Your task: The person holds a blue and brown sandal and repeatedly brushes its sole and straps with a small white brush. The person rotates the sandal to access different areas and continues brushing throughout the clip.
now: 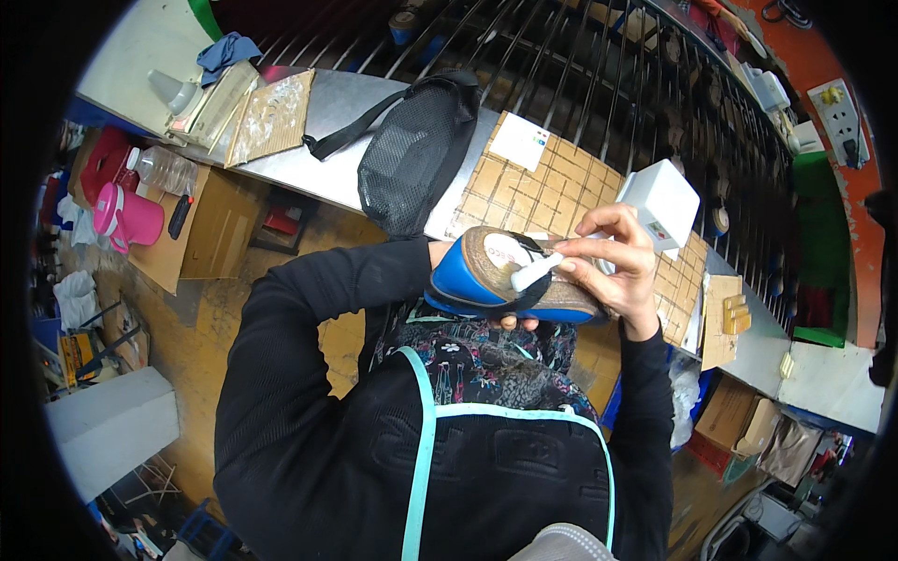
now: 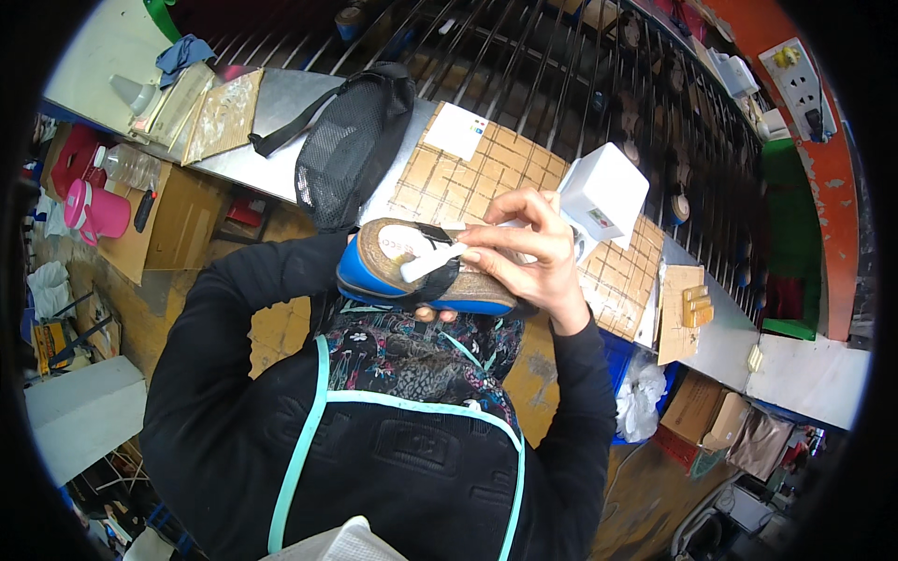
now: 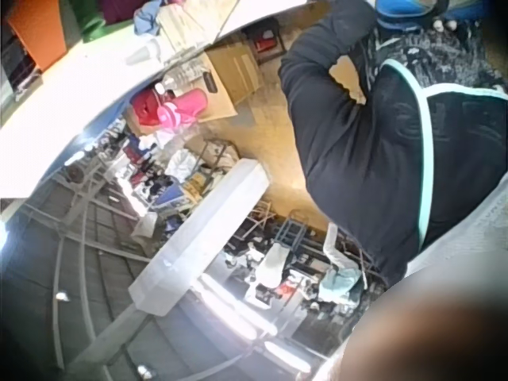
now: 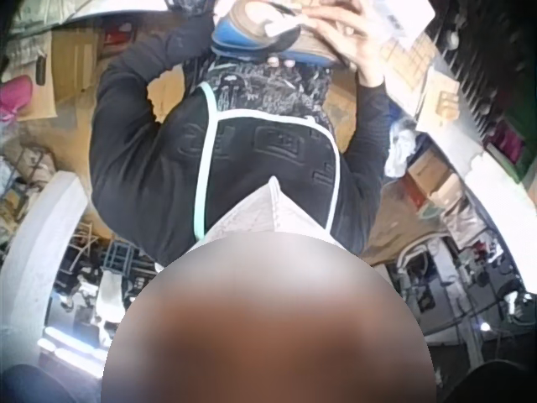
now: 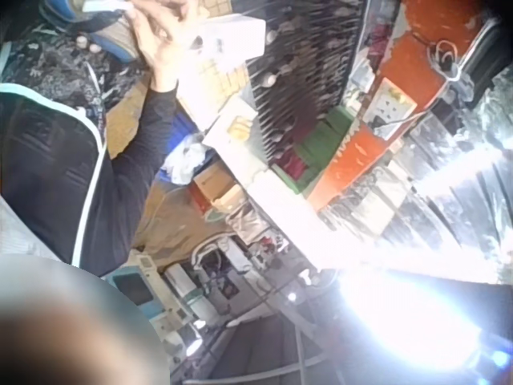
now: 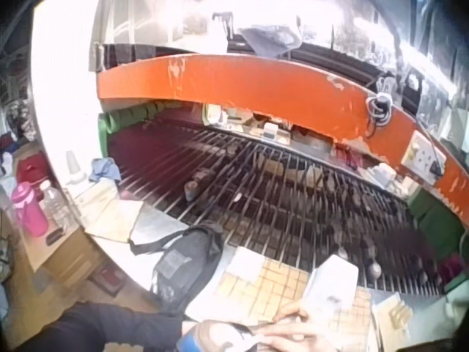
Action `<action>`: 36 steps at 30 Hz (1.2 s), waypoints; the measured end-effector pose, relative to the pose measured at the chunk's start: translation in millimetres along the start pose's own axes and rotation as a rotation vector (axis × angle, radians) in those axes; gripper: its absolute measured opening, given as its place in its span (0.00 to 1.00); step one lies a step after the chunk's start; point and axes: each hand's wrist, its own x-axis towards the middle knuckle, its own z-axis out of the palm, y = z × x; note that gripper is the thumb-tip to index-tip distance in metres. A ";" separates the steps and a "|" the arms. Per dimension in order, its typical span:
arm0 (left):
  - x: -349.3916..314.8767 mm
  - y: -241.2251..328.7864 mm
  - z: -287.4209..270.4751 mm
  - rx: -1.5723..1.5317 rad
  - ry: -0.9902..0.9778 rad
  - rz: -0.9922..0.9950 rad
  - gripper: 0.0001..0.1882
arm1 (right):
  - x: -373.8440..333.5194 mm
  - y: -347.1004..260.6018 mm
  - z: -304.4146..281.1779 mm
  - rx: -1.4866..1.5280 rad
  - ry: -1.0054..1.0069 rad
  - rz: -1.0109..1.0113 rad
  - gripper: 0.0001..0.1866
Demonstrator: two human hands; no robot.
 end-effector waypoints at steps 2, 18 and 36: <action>4.8 -8.8 -10.2 -0.030 -0.006 -0.011 0.34 | 3.1 1.1 -4.7 -0.039 -0.088 -0.026 0.12; 30.5 12.0 -3.1 -0.410 -0.297 -0.082 0.45 | -9.0 -3.6 -35.6 0.061 0.162 0.304 0.09; 37.7 38.8 20.3 0.778 0.506 0.756 0.52 | -29.8 -2.9 -13.5 -0.582 0.631 0.342 0.09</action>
